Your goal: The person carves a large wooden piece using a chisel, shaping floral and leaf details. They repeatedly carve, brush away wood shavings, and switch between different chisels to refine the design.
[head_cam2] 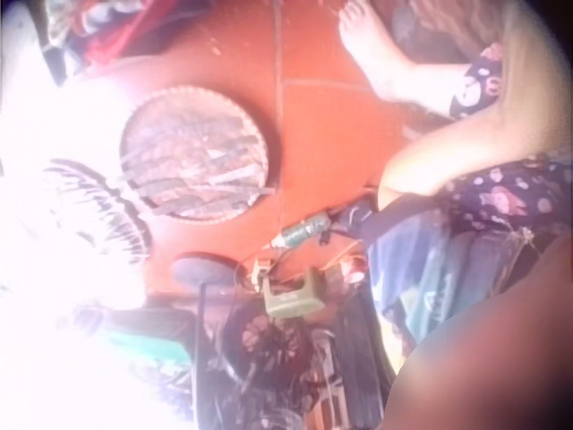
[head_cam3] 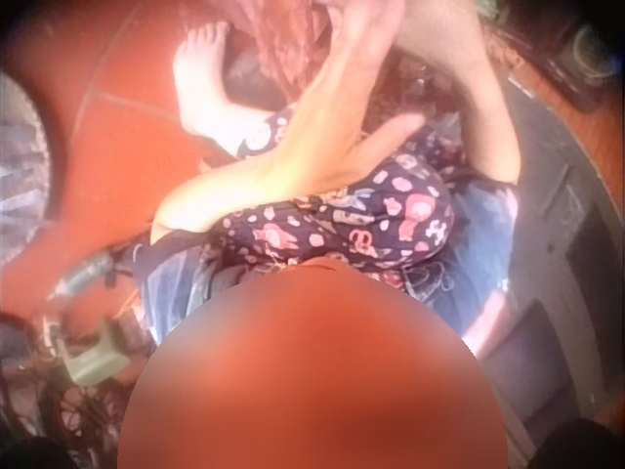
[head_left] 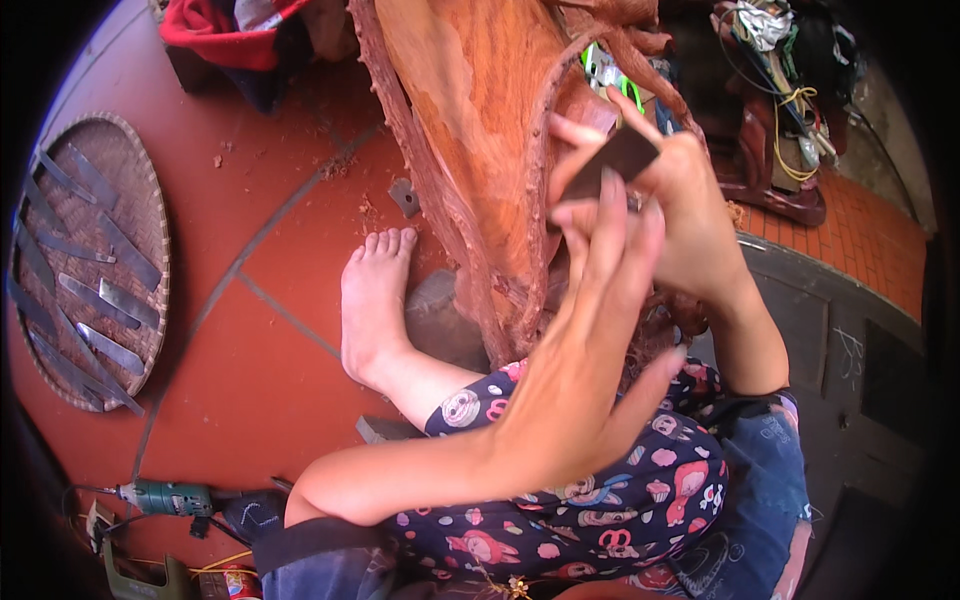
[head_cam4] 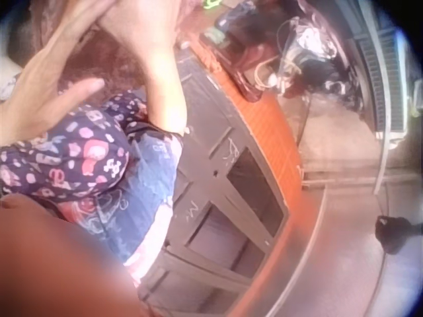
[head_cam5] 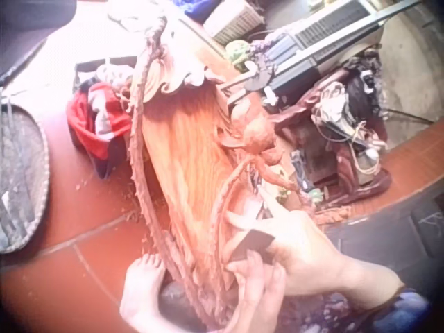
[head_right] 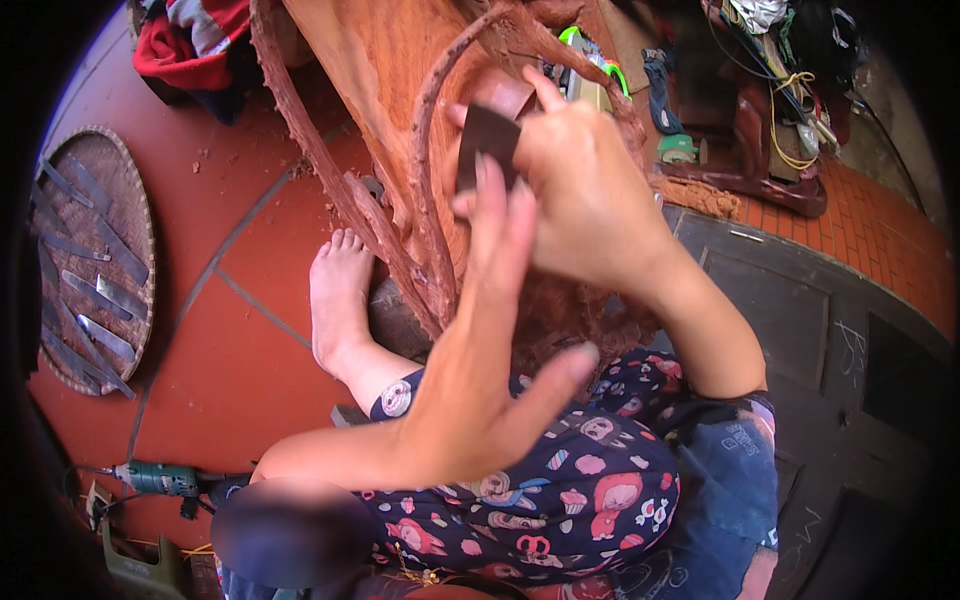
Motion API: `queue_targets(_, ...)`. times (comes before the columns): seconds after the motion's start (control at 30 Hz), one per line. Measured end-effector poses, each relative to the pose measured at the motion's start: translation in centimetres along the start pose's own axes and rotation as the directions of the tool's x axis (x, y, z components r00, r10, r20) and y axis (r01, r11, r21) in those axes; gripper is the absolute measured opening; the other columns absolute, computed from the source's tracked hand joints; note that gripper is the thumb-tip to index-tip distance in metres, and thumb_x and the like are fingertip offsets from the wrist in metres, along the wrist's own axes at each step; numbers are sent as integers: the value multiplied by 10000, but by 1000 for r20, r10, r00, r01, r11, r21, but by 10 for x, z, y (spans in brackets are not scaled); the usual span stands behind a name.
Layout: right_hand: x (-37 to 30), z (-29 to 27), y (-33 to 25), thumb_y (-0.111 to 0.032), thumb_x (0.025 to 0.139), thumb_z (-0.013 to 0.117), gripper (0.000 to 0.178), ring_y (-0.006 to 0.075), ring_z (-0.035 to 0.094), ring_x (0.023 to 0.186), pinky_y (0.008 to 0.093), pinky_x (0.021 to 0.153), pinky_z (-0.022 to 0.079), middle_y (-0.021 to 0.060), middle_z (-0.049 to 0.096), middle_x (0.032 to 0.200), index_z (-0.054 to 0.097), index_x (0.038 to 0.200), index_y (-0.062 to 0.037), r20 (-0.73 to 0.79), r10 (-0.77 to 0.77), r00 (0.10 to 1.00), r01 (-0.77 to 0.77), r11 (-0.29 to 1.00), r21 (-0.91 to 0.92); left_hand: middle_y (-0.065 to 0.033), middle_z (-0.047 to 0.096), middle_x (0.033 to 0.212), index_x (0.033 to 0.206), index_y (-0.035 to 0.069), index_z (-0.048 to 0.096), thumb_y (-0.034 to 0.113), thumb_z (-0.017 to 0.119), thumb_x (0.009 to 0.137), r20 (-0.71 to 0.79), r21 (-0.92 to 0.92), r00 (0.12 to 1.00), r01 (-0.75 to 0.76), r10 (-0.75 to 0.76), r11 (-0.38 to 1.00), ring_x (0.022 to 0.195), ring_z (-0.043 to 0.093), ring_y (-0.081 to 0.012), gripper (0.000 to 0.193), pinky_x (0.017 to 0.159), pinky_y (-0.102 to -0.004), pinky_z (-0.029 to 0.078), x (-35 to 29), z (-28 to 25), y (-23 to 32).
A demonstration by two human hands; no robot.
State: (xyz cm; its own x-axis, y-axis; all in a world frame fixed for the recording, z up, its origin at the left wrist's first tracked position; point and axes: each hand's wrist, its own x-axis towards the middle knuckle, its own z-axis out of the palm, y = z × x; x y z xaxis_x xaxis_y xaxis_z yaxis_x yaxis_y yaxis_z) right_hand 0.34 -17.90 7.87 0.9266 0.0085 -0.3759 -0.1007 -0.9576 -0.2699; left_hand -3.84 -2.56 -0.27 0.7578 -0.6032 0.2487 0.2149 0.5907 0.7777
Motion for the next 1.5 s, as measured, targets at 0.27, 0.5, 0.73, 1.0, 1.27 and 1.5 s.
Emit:
queue_targets(0.27,-7,13,8,-150,772,798,246,375,691,897,620,1182,288,107,700,746,720,964,-17,-54,-163,985,161,986,-41,-378,18,1637,1609,-29,110,21,688,875,41,99,999,31,-35,995,1492,87,-599,935,1223,-576,173,-2,-5,6)
queue_targets(0.5,-3,16,9,-144,749,803,175,401,674,853,576,1089,408,126,686,777,688,809,-26,-134,-95,986,104,992,66,-364,-84,1647,1616,-34,12,83,702,889,120,179,988,72,-95,981,1557,-10,-457,1009,1246,-482,119,-4,-13,-3)
queue_targets(0.73,7,20,6,-136,774,800,157,332,739,886,553,1051,448,115,742,855,705,829,-24,-264,-15,964,45,993,107,-383,-2,1636,1608,-43,43,74,677,899,-23,44,999,38,-37,998,1515,52,-562,958,1234,-570,139,12,-3,-8)
queue_targets(1.0,8,6,10,-37,780,814,134,237,742,874,453,985,545,59,736,804,727,869,12,-176,27,984,-14,997,77,-398,-51,1626,1604,-54,30,79,697,879,7,97,1000,2,-3,995,1496,25,-598,993,1216,-596,183,20,-1,-7)
queue_targets(1.27,10,7,16,-124,813,772,159,271,692,594,351,563,508,137,691,693,689,764,2,-167,-130,977,143,988,64,-362,-70,1644,1604,-52,14,60,690,873,14,141,1000,13,-15,990,1480,65,-619,1002,1197,-562,267,11,0,-3)
queue_targets(1.5,8,5,18,-149,803,773,151,346,624,611,401,663,495,132,609,618,684,783,-30,-95,-255,962,260,965,46,-384,-67,1632,1601,-60,-9,51,699,867,14,172,1000,4,-6,985,1470,65,-639,1026,1191,-574,263,7,2,-3)
